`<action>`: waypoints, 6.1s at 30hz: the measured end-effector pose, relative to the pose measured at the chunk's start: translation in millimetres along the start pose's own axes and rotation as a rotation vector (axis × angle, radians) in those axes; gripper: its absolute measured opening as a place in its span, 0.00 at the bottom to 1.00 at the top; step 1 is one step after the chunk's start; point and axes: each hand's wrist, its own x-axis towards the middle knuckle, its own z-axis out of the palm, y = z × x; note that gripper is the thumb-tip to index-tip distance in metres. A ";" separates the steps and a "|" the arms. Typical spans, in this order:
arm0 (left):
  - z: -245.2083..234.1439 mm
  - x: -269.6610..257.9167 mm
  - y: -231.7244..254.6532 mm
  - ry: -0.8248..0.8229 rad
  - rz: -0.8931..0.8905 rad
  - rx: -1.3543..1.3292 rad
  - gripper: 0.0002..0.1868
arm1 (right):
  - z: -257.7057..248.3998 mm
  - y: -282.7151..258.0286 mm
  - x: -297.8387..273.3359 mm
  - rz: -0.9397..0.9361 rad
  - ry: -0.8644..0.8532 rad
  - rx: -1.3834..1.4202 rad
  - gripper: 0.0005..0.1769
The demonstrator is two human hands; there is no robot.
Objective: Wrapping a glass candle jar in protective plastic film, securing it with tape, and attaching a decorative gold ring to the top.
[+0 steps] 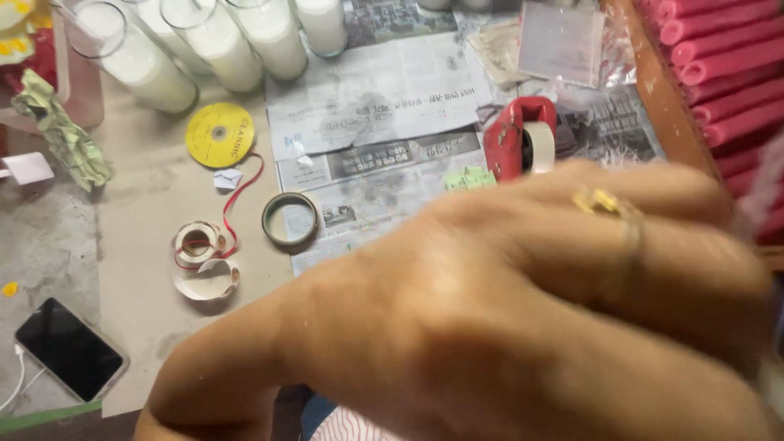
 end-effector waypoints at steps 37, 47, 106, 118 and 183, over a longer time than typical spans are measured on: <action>67.5 -149.1 -67.5 0.136 -0.161 0.537 0.13 | -117.2 16.9 -50.7 0.324 0.493 -0.170 0.16; 75.1 -159.6 -67.3 0.144 -0.280 0.405 0.13 | -115.1 22.3 -72.0 0.293 0.827 0.010 0.14; 55.8 -211.3 -103.3 0.463 -1.172 -1.265 0.11 | -34.6 2.8 63.9 0.488 -0.601 -1.776 0.12; 78.1 -202.6 -82.6 0.659 -1.114 -0.907 0.09 | -59.3 -15.0 45.5 1.041 0.433 -1.320 0.09; 86.2 -207.7 -85.6 0.697 -0.766 -1.001 0.11 | -110.6 -18.9 -32.1 0.450 0.728 -0.513 0.11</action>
